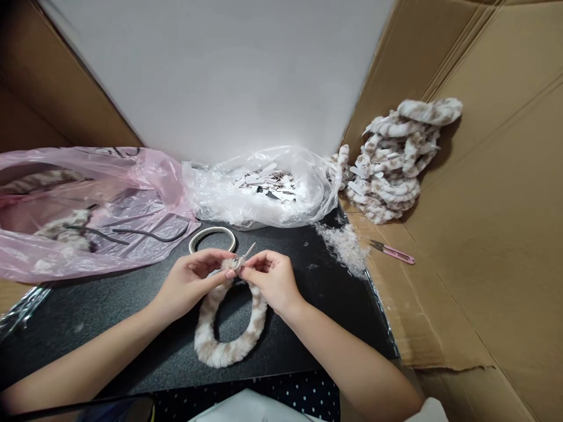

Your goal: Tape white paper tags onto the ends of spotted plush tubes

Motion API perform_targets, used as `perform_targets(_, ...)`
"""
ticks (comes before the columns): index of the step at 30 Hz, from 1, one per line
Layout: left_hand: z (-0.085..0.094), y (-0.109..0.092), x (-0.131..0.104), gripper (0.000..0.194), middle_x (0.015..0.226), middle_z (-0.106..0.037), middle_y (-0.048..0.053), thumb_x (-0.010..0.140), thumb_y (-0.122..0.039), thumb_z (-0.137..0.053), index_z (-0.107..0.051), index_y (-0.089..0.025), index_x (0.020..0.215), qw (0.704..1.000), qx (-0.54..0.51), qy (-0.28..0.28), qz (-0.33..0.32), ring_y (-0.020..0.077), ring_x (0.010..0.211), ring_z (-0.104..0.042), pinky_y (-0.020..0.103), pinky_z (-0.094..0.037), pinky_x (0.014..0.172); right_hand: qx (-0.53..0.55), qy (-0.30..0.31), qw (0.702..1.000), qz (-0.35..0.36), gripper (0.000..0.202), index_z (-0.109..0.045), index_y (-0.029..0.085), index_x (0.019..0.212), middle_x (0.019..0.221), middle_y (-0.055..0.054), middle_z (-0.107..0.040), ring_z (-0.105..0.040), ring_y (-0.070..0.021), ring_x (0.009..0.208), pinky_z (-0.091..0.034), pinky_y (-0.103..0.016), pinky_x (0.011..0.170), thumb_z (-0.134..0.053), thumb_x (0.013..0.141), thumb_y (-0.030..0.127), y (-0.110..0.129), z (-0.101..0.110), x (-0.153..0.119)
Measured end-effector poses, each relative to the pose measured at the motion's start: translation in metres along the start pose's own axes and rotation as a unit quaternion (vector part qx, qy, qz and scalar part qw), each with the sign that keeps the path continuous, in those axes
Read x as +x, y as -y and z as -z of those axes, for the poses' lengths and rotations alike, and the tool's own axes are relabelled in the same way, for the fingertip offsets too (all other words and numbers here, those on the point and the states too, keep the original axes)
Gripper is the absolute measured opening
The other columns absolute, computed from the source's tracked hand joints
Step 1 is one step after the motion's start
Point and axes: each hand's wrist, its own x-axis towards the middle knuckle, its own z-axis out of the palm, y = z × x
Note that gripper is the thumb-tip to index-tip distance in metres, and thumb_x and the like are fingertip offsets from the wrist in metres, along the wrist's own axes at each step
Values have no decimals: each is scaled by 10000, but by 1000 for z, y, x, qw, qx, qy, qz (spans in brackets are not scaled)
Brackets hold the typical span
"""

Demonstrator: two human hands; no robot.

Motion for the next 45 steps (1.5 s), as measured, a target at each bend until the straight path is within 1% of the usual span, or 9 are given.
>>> perform_targets(6,-2,3,2,165,783,-724,9,673,-217,-817,-733,-158,801,996,-70,47,29,121,736,-635,202,-499,716,88,0,995,-43,381,-570,161,547,574,45,-626,-574,-78,573,-476,-203,607,-913,386,200,0,0,0)
perform_targets(11,-2,5,6,179,776,-722,-12,635,-182,-844,-729,-163,770,987,-144,41,57,96,718,-642,177,-510,709,88,23,995,-45,262,-652,151,597,625,24,-660,-576,-78,588,-468,-207,617,-873,464,199,3,0,-2)
perform_targets(15,-3,6,5,242,799,-731,0,620,-183,-856,-736,-165,830,988,-146,9,49,103,719,-647,189,-519,709,61,25,998,-25,176,-695,149,627,685,-1,-683,-591,-100,638,-477,-228,644,-823,508,174,1,2,-2)
perform_targets(22,0,9,4,205,789,-724,15,685,-212,-813,-732,-161,866,992,-77,89,55,125,713,-640,216,-501,699,54,14,998,36,274,-631,174,660,637,31,-641,-585,-98,622,-494,-228,634,-843,489,149,-2,3,0)
perform_targets(29,1,2,3,131,734,-637,-16,714,-208,-772,-665,-162,775,998,-43,1,-36,102,690,-578,181,-456,653,6,70,997,18,321,-615,179,715,751,21,-646,-611,-118,709,-508,-252,692,-865,526,249,-1,4,-1)
perform_targets(33,1,3,7,207,795,-653,-12,708,-242,-782,-652,-180,857,996,-88,-16,-10,116,734,-596,195,-472,682,-51,94,994,-33,316,-620,174,740,692,28,-643,-622,-121,644,-507,-261,666,-848,546,274,-5,5,1)
perform_targets(39,2,4,8,204,816,-687,27,764,-292,-741,-699,-163,917,992,-68,94,42,173,834,-627,270,-483,815,-56,50,997,21,241,-678,160,725,643,8,-664,-615,-118,580,-501,-249,606,-818,588,300,-4,6,2)
perform_targets(42,6,2,8,205,948,-677,59,831,-306,-667,-709,-187,992,993,6,116,-18,204,927,-610,320,-462,885,-34,52,998,17,249,-674,162,689,631,8,-666,-609,-112,560,-502,-244,590,-836,572,311,-1,6,2)
perform_targets(45,14,-2,9,214,1165,-578,89,892,-299,-582,-725,-228,1035,971,162,104,-142,238,1121,-506,365,-382,998,-10,75,997,-12,271,-673,160,680,632,14,-661,-592,-96,552,-492,-224,564,-851,562,328,3,7,2)
